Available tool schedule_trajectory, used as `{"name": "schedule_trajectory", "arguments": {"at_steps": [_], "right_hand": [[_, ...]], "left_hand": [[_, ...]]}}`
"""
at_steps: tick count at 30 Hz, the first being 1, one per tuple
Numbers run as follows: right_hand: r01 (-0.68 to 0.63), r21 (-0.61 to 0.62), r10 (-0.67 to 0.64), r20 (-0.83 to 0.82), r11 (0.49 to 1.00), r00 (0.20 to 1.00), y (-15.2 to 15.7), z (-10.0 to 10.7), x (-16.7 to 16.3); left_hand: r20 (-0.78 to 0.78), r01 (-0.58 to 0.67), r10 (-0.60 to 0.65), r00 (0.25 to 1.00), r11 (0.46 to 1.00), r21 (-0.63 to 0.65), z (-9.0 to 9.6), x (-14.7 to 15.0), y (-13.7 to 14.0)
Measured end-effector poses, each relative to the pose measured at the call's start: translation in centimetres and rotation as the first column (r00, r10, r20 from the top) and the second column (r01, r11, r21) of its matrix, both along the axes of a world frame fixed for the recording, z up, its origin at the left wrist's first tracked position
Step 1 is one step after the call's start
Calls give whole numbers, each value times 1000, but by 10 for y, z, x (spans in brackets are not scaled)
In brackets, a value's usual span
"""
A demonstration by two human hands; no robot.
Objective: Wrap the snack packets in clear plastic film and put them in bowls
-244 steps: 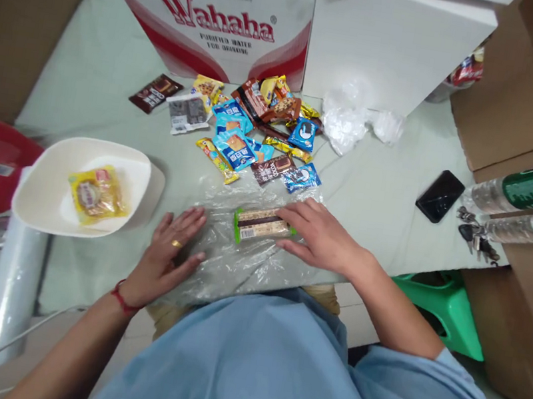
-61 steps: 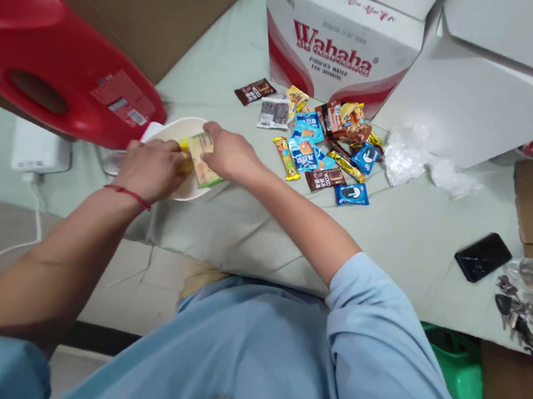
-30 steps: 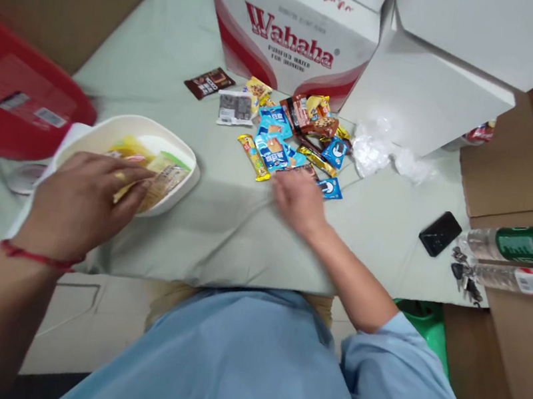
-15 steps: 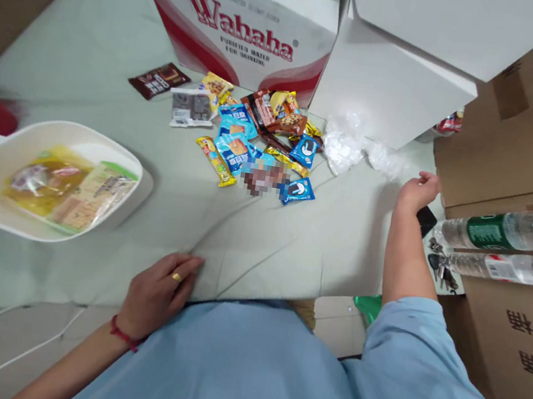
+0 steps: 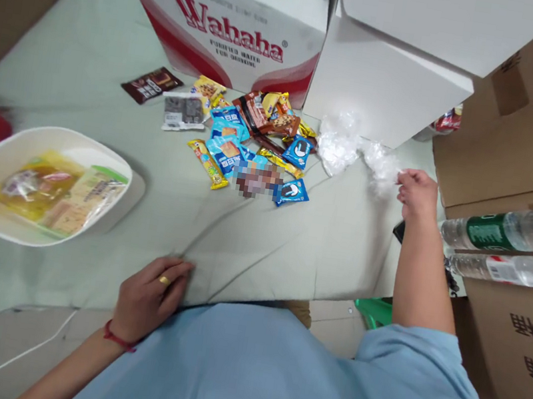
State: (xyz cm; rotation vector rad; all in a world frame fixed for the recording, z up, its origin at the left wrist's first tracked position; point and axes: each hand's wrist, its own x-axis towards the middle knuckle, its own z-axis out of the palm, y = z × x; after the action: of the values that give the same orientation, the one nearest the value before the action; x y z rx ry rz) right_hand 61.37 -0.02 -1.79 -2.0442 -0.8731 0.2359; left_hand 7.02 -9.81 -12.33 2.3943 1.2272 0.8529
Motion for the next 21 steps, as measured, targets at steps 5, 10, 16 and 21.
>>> {"name": "schedule_trajectory", "arguments": {"at_steps": [5,10,16,21], "right_hand": [[-168,246,295,-699,954,652,-60,6,-77],[-118,332,350,-839,936,416,-82,-23,-175],[-137,330,351,-922,934,166,-84,-60,-251],[-94,345,357,-887,934,295,-87,-61,-246]], "left_hand": [[263,-83,227,938,881,-465,18,13,6],[495,190,406,768,593,-782,37,63,27],[589,520,637,497,325,-790,37,102,57],[533,362,649,543,393,-846,27,84,70]]}}
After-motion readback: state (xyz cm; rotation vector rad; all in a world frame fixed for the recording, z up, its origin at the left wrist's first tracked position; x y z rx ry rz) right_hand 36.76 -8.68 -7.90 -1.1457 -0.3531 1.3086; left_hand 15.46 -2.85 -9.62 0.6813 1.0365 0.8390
